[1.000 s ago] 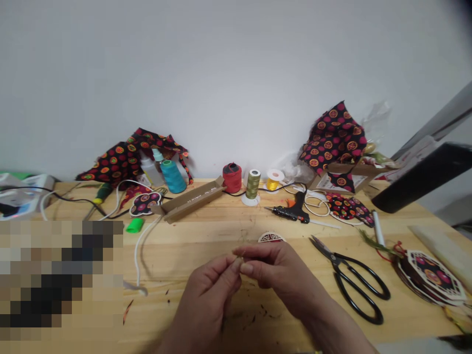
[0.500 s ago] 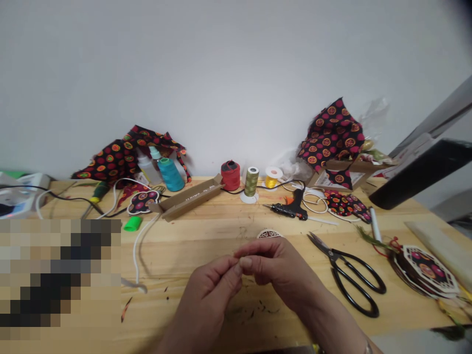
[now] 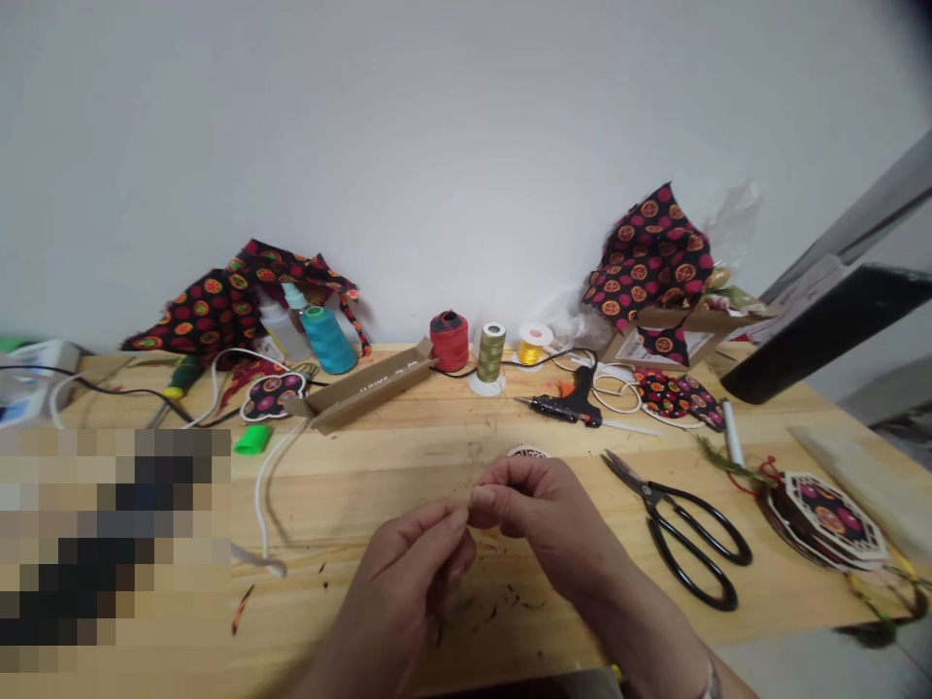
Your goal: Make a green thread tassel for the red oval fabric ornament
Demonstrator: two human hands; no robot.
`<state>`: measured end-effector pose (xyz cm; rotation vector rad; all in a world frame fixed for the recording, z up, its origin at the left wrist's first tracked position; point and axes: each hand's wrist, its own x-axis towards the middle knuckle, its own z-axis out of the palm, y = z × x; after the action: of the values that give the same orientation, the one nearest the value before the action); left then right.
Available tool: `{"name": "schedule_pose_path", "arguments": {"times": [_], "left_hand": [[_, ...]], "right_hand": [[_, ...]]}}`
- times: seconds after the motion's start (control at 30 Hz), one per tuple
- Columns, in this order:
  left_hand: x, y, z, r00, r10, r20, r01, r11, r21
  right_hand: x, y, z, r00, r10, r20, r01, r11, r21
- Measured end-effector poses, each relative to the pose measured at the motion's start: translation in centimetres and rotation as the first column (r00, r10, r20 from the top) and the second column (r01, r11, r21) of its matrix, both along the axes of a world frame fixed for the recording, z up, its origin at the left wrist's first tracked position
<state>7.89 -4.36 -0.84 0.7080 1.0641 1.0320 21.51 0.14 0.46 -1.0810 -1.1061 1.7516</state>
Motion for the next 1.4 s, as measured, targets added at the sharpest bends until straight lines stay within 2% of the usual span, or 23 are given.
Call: {"name": "schedule_pose_path", "arguments": {"times": [0.27, 0.53, 0.67, 0.77, 0.9, 1.0, 1.1, 1.27, 1.4], "left_hand": [[0.4, 0.3, 0.3, 0.993, 0.036, 0.110, -0.025, 0.995, -0.096], [0.3, 0.0, -0.2, 0.995, 0.071, 0.064, -0.066, 0.995, -0.075], [0.2, 0.0, 0.0, 0.990, 0.112, 0.090, -0.106, 0.992, -0.070], [0.1, 0.1, 0.0, 0.987, 0.131, 0.099, -0.125, 0.990, -0.064], [0.2, 0.1, -0.3, 0.986, 0.124, 0.108, -0.120, 0.992, -0.040], [0.2, 0.0, -0.5, 0.991, 0.104, 0.079, -0.102, 0.994, -0.028], [0.3, -0.1, -0.6, 0.997, 0.068, 0.030, -0.067, 0.998, -0.019], [0.4, 0.0, -0.1, 0.999, 0.048, -0.003, -0.049, 0.998, -0.039], [0.4, 0.1, 0.6, 0.998, 0.009, 0.063, -0.005, 0.998, -0.068]], "right_hand": [[0.1, 0.3, -0.7, 0.999, -0.029, 0.040, 0.027, 0.999, 0.044], [-0.1, 0.2, -1.1, 0.997, -0.060, 0.052, 0.059, 0.998, 0.023], [0.0, -0.2, -1.4, 0.995, -0.088, -0.050, 0.087, 0.996, -0.029], [0.0, -0.7, -1.5, 0.988, -0.060, -0.140, 0.050, 0.996, -0.075], [-0.2, -1.1, -1.6, 0.989, 0.018, -0.148, -0.032, 0.996, -0.087], [-0.4, -1.0, -1.5, 0.993, 0.010, -0.121, -0.022, 0.995, -0.098], [-0.5, -0.8, -1.3, 0.994, 0.018, -0.107, -0.024, 0.998, -0.054], [-0.6, -0.7, -0.9, 0.997, -0.037, -0.067, 0.037, 0.999, -0.004], [-0.5, -0.7, -1.0, 1.000, -0.022, 0.003, 0.022, 0.999, 0.050]]}}
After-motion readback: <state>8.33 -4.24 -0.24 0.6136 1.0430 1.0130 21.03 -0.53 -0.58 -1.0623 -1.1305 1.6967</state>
